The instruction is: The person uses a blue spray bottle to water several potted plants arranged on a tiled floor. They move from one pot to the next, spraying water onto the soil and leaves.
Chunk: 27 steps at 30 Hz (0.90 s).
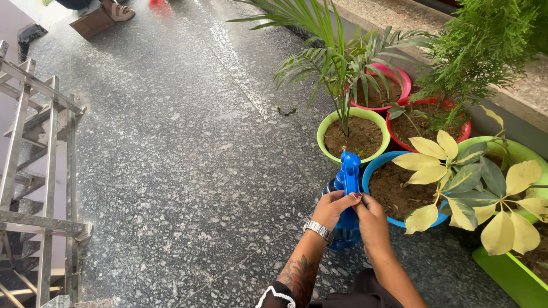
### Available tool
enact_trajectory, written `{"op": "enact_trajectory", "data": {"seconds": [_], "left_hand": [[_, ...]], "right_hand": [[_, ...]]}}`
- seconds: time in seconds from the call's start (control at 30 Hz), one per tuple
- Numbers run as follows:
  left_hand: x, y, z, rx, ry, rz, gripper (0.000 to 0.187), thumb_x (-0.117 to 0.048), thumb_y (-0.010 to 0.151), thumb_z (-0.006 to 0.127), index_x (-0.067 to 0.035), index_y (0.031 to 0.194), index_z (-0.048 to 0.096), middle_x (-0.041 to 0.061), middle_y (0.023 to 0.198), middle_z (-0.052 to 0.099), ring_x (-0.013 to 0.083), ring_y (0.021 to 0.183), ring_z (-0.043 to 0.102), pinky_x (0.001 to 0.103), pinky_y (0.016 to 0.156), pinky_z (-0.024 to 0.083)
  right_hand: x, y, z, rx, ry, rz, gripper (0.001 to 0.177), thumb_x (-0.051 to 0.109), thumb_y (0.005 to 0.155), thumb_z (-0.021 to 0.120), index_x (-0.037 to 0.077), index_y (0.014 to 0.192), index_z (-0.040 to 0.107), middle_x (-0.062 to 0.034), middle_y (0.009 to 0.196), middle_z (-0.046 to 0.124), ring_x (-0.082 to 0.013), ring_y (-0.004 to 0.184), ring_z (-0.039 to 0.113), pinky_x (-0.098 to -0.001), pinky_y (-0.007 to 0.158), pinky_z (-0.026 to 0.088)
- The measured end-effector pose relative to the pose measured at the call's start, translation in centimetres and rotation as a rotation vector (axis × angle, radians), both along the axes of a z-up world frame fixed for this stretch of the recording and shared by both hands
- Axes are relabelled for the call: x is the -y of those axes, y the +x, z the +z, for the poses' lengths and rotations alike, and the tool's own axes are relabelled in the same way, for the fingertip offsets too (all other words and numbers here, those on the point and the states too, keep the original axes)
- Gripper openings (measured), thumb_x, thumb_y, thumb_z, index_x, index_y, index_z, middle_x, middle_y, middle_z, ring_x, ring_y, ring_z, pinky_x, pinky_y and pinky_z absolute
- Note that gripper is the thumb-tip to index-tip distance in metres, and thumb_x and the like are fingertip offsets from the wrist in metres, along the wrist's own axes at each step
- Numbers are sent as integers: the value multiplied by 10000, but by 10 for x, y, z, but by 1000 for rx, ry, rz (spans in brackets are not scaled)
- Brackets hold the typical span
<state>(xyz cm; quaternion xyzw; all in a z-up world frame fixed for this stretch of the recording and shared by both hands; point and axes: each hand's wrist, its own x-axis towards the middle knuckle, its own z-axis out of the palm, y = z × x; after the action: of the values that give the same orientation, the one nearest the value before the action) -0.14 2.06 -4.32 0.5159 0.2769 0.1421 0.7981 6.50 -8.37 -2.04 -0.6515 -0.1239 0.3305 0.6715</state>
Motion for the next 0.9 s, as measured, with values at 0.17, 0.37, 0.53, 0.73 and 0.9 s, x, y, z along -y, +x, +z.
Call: {"op": "enact_trajectory", "data": {"seconds": [0.17,0.37,0.53,0.73,0.9], "left_hand": [[2,-4,3,-140,99,-11,544,-508,900,754,20,1027,737,14,876,666,71,776,604,246,708,494],[2,-5,0,-48,40,-2,479,-445,913,746,18,1036,733,13,896,688,63,789,620,236,718,501],[1,-1,1,-1,-4,5,433,-389,920,745,25,1049,735,17,903,692,65,789,622,236,714,497],[5,-5,11,-162,96,-3,502,-461,920,731,25,1046,736,16,884,676,68,776,613,242,709,500],[1,-4,1,-43,-6,-2,503,-441,899,746,24,1089,736,14,922,698,78,825,640,252,754,510]], "right_hand": [[1,1,1,-45,5,-5,341,316,1029,549,20,955,703,24,773,562,-77,699,461,-270,639,380],[0,2,-4,-49,14,-12,315,297,1005,564,30,929,712,28,750,550,-73,677,440,-268,615,357],[-1,2,-3,-21,2,-11,303,279,994,582,20,908,712,31,736,543,-68,668,434,-269,600,343],[0,2,-3,-56,36,-30,326,308,1018,579,28,907,705,45,734,512,-60,666,408,-264,601,329],[-2,-1,-6,9,16,-42,295,275,982,597,10,909,704,24,756,577,-65,690,461,-274,613,366]]}}
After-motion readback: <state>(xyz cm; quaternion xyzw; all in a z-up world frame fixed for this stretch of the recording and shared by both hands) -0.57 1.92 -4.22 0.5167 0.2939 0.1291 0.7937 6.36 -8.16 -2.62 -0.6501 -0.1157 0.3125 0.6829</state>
